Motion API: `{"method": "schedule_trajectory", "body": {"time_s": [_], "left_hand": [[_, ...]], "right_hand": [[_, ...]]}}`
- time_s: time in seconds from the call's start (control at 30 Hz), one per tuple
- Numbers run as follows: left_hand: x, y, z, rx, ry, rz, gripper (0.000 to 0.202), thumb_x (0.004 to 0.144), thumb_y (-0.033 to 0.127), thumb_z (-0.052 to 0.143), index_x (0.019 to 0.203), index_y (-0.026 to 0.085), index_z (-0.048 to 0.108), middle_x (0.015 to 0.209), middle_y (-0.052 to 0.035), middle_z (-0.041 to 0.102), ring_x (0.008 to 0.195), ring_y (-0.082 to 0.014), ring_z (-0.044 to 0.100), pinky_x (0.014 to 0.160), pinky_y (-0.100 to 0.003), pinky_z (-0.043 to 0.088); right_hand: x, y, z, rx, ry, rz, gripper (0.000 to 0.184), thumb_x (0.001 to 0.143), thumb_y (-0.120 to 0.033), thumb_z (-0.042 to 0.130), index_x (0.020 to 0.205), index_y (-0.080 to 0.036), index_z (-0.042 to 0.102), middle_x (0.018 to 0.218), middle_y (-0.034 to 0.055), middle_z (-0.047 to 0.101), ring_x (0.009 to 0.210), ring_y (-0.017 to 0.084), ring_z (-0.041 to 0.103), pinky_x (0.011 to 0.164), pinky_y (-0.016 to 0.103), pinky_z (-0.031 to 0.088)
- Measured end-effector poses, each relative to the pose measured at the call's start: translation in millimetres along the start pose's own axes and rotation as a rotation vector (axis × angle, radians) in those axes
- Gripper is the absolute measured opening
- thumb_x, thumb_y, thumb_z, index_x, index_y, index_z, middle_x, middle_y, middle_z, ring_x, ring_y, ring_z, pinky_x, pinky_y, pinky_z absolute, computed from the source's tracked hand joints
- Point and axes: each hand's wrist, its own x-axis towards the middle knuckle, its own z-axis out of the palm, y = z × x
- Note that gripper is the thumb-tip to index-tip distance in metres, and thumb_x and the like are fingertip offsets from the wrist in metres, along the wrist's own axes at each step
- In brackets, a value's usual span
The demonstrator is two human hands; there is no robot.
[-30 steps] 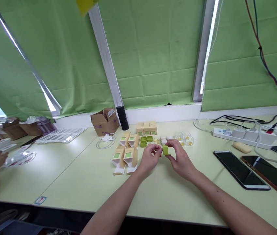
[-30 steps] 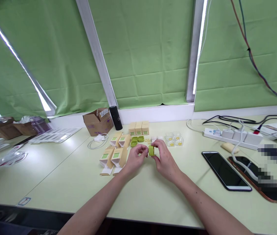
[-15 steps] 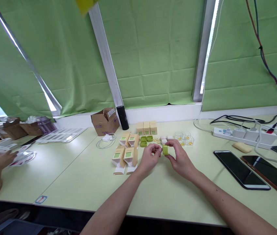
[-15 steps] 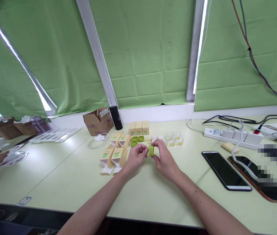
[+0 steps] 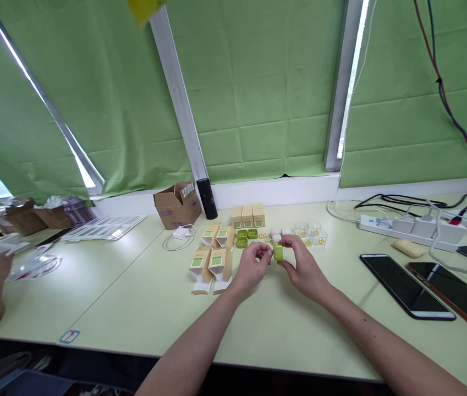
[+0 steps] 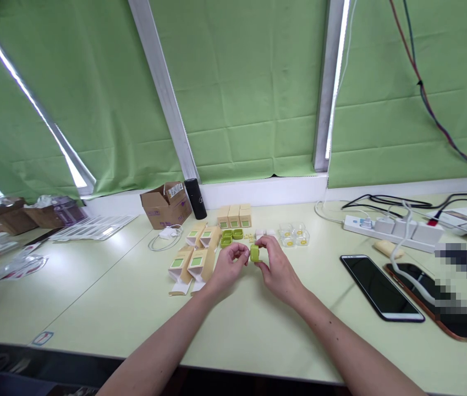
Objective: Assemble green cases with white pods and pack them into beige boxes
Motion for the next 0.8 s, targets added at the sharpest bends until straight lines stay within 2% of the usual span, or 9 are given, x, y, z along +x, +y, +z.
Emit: {"method": "schedule_trajectory", "body": {"time_s": [0.43, 0.8], "left_hand": [[0.5, -0.5, -2.0, -0.004, 0.003, 0.001, 0.025, 0.09, 0.04, 0.067, 0.082, 0.017, 0.063, 0.076, -0.0011, 0.061, 0.068, -0.0133, 0.057, 0.069, -0.028, 0.047], [0.4, -3.5, -1.8, -0.009, 0.011, -0.006, 0.024, 0.09, 0.04, 0.066, 0.084, 0.017, 0.062, 0.075, -0.0011, 0.061, 0.069, -0.0137, 0.057, 0.067, -0.027, 0.047]], "right_hand": [[0.3, 5.0, 1.3, -0.002, -0.008, 0.011, 0.04, 0.088, -0.014, 0.058, 0.124, -0.027, 0.047, 0.125, 0.0099, 0.056, 0.118, 0.029, 0.059, 0.102, 0.053, 0.054], [0.0, 5.0, 0.2, -0.004, -0.001, 0.005, 0.036, 0.09, -0.018, 0.058, 0.124, -0.027, 0.048, 0.124, 0.0105, 0.058, 0.117, 0.03, 0.06, 0.101, 0.054, 0.055]]}}
